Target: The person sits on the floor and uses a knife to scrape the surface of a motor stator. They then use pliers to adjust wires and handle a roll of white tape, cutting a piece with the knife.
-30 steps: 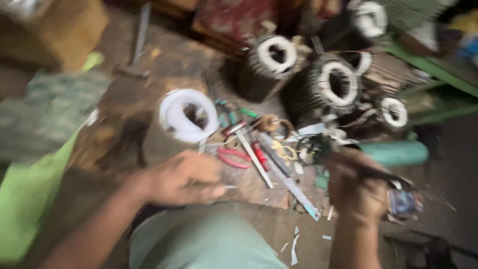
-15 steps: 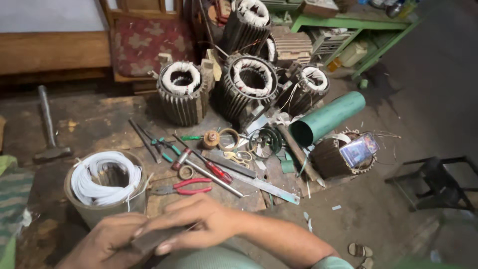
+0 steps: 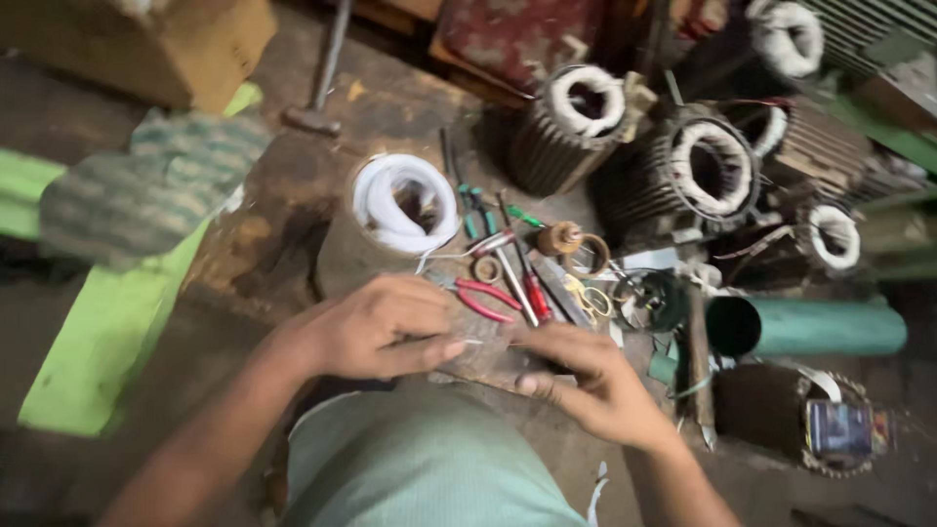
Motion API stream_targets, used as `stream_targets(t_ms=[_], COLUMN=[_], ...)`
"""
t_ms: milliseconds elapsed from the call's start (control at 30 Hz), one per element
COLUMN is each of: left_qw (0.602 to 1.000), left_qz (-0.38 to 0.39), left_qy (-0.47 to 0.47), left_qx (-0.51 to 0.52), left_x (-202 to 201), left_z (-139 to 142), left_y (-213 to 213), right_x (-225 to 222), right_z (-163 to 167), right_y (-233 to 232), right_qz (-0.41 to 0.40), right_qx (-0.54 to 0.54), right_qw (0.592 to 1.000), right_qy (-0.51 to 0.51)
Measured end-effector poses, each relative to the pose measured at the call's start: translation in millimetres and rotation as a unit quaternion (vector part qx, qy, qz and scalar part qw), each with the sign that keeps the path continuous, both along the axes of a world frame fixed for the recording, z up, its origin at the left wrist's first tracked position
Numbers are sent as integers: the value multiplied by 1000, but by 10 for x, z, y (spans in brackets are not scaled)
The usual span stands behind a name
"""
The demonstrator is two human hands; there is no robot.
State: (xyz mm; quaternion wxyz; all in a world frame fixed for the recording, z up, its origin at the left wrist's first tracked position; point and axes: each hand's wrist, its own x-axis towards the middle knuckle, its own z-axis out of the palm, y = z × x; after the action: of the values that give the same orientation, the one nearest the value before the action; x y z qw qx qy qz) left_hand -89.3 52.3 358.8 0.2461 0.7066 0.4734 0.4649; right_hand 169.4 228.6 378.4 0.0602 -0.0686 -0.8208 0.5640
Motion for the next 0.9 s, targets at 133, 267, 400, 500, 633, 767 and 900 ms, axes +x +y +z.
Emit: stream_targets(t_ms=[133, 267, 400, 500, 633, 767, 900], left_qw=[996, 979, 967, 965, 948, 921, 907], left_qz=[63, 133, 149, 170, 190, 214, 211], left_qy=[26, 94, 156, 147, 202, 262, 312], left_qx=[65, 120, 137, 138, 155, 193, 190], left_x=[58, 174, 253, 251, 251, 336, 375], left_z=[51, 37, -54, -94, -76, -59, -118], left_y=[-68, -92, -81, -79, -17, 45, 75], right_x=[-191, -150, 301, 819, 942, 470, 89], right_z=[-163, -423, -260, 257, 396, -72, -369], right_y=[-270, -465, -292, 131, 76, -395, -530], right_qz=[-108, -180, -307, -413, -373, -281, -282], right_qx=[-340, -415, -240, -40, -72, -390, -528], right_qw=[934, 892, 910, 902, 925, 869, 800], right_qy=[-17, -20, -141, -118, 0, -116, -42])
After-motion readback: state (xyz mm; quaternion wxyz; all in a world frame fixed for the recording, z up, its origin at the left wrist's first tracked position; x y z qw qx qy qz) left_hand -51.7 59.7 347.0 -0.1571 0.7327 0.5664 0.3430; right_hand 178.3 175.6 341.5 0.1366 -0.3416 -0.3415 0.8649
